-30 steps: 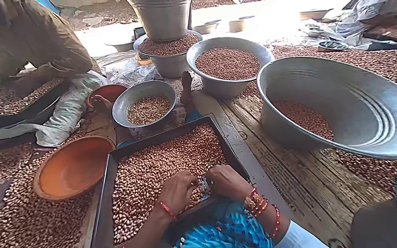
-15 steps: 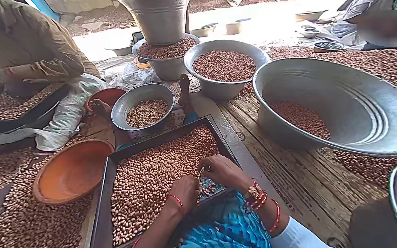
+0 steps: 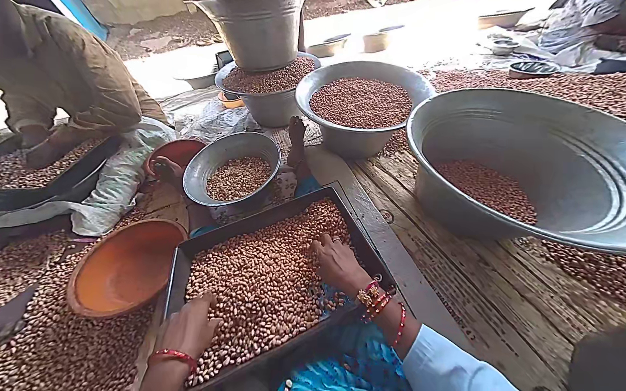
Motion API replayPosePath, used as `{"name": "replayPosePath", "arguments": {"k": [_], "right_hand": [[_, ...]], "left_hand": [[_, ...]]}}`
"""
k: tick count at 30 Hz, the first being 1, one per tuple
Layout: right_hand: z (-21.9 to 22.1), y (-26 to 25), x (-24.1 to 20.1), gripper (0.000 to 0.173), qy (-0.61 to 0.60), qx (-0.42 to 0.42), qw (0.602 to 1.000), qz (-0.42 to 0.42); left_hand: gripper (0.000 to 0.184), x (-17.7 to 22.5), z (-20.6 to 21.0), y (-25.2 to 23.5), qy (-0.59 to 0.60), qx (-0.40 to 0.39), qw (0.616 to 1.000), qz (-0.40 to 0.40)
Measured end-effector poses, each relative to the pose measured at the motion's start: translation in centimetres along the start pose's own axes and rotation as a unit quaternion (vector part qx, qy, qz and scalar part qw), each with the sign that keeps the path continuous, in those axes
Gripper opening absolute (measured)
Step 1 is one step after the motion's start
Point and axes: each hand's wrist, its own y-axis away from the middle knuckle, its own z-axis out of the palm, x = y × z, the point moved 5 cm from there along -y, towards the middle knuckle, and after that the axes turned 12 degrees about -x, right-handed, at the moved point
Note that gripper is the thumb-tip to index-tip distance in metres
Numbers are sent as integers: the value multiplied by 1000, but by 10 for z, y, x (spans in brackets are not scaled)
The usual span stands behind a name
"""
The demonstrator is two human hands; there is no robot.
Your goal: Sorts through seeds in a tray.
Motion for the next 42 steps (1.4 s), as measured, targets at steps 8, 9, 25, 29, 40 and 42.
{"name": "replayPosePath", "arguments": {"k": [8,9,25,29,40,42], "right_hand": [[43,12,-56,67,-34,-103,984,-144],[39,14,-55,68,-51,-97,983,-150],[-11,52,45,18,123,46,991,0],[-3,54,42,19,115,63,991,7],[5,47,39,23,125,31,991,37],[3,47,41,24,116,24,993,26]], "left_hand": [[68,80,39,13,87,-94,984,127],[71,80,42,9,172,-89,967,164],[36,24,-13,24,397,175,832,346],[22,41,-11,28,216,281,868,348],[17,149,17,26,0,188,914,360],[25,164,19,21,-56,96,944,311]]}}
